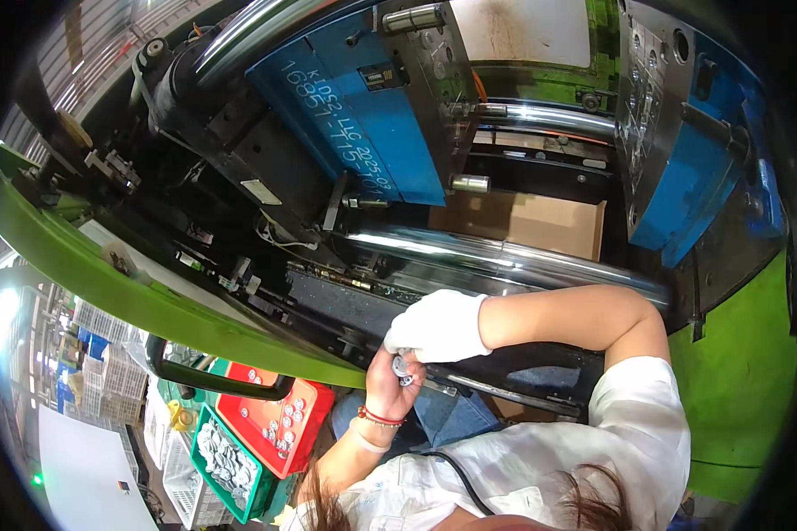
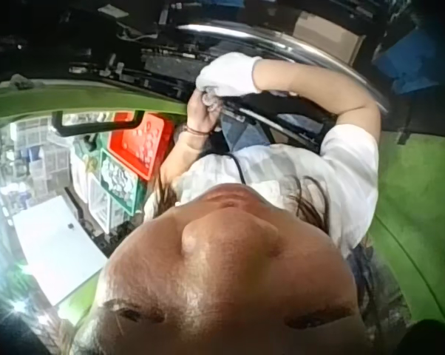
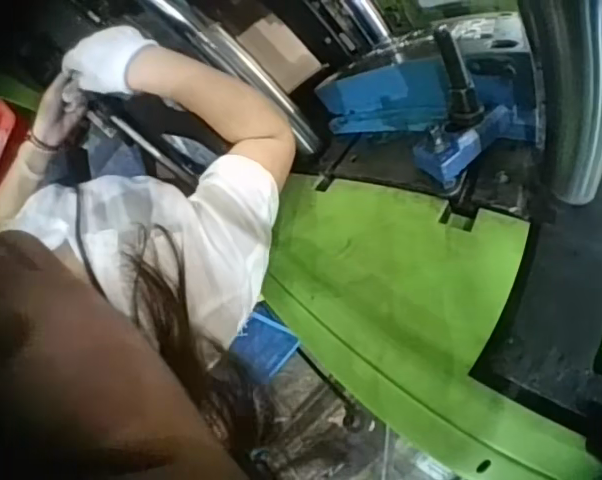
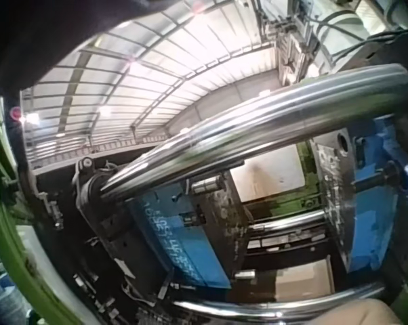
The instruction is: Operating an injection molding machine to manufacture and finish small circular metal or plastic components.
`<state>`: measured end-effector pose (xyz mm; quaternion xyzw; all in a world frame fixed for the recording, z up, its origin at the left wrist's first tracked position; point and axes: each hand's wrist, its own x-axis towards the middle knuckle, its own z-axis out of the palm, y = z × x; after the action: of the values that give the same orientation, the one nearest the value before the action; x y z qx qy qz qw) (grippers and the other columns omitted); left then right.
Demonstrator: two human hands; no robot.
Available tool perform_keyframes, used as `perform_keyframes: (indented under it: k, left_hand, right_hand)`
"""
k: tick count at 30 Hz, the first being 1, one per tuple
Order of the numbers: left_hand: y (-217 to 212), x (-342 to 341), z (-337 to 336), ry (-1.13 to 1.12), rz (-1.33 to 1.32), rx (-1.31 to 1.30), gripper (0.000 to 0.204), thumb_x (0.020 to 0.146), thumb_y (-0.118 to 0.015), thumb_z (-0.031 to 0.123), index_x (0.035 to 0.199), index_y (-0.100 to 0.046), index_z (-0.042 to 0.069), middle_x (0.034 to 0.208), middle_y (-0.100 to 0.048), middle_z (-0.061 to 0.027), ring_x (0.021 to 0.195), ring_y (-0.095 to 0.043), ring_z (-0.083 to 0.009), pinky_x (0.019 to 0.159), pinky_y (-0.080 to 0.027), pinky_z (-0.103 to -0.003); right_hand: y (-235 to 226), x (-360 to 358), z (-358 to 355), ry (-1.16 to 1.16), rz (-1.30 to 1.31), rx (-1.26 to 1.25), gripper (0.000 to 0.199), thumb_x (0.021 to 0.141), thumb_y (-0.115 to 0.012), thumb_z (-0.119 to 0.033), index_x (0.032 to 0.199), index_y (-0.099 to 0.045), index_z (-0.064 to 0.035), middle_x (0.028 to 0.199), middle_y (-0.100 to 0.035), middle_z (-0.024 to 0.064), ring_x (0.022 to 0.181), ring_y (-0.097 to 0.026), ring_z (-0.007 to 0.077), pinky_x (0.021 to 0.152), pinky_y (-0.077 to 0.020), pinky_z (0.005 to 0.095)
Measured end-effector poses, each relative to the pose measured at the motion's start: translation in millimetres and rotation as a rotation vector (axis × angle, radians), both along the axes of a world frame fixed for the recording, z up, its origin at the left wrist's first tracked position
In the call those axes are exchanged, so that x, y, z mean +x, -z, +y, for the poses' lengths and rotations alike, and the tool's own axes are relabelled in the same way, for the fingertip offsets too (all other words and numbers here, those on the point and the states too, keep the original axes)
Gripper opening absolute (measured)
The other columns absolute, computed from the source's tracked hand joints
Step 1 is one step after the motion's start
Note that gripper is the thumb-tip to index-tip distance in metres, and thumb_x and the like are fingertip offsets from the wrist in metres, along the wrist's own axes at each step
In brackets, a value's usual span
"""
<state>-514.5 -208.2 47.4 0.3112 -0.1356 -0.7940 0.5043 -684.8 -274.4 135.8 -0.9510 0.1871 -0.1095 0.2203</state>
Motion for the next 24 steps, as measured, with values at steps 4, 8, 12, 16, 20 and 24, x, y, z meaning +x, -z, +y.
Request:
perform_keyframes:
  k: [4,8,12,16,20,24]
  left_hand:
    - [-6.7,-2.3,-2.3,-0.027,0.027,-0.013,0.026,0.096,-0.044,0.031,0.093,-0.054,0.008,0.068,-0.049,0.0011,0.054,-0.044,-0.0091,0.049,-0.037,-0.022]
    - [-20.6,-6.2,2.9,0.020,0.107,-0.174,0.033,0.098,-0.042,0.033,0.105,-0.056,0.004,0.075,-0.051,-0.0013,0.055,-0.044,-0.0091,0.050,-0.038,-0.022]
    - [-33.0,-11.4,7.5,-0.020,-0.141,-0.338,0.030,0.098,-0.046,0.031,0.108,-0.056,0.004,0.076,-0.051,-0.0012,0.056,-0.044,-0.0084,0.050,-0.040,-0.023]
    - [-33.7,-15.5,7.3,-0.120,-0.341,-0.361,0.026,0.097,-0.049,0.027,0.108,-0.056,0.005,0.074,-0.051,-0.0007,0.056,-0.045,-0.0083,0.051,-0.041,-0.024]
    - [-24.2,-17.4,7.6,-0.196,-0.415,-0.337,0.020,0.095,-0.052,0.025,0.100,-0.055,0.005,0.073,-0.053,-0.0017,0.056,-0.047,-0.0086,0.052,-0.043,-0.024]
    - [-16.4,-16.0,7.3,-0.198,-0.493,-0.335,0.016,0.094,-0.054,0.021,0.094,-0.053,0.006,0.075,-0.056,-0.0034,0.057,-0.047,-0.0090,0.052,-0.044,-0.025]
  right_hand:
    - [4.1,-2.6,-1.4,0.066,-0.164,-0.048,0.018,0.082,-0.056,-0.023,0.091,-0.060,-0.0076,0.086,-0.062,0.0127,0.083,-0.061,0.0321,0.071,-0.0485,0.0417]
    - [7.1,-4.2,-8.5,0.201,-0.395,0.062,0.015,0.083,-0.055,-0.022,0.091,-0.060,-0.0099,0.085,-0.061,0.0120,0.083,-0.060,0.0325,0.074,-0.0475,0.0410]
    - [13.7,-5.1,-9.1,0.163,-0.502,0.133,0.018,0.084,-0.055,-0.021,0.097,-0.060,-0.0095,0.096,-0.058,0.0124,0.088,-0.059,0.0321,0.077,-0.0472,0.0395]
    - [16.5,-4.2,-3.9,0.212,-0.483,0.137,0.019,0.085,-0.054,-0.021,0.099,-0.061,-0.0087,0.099,-0.056,0.0131,0.090,-0.058,0.0315,0.076,-0.0474,0.0392]
    - [14.7,-5.6,3.4,0.219,-0.300,0.031,0.023,0.090,-0.047,-0.023,0.096,-0.058,-0.0043,0.096,-0.056,0.0145,0.087,-0.058,0.0319,0.073,-0.0477,0.0394]
    - [17.5,-4.8,9.5,0.187,-0.280,-0.174,0.024,0.092,-0.042,-0.022,0.093,-0.055,-0.0028,0.092,-0.058,0.0157,0.080,-0.059,0.0329,0.071,-0.0484,0.0399]
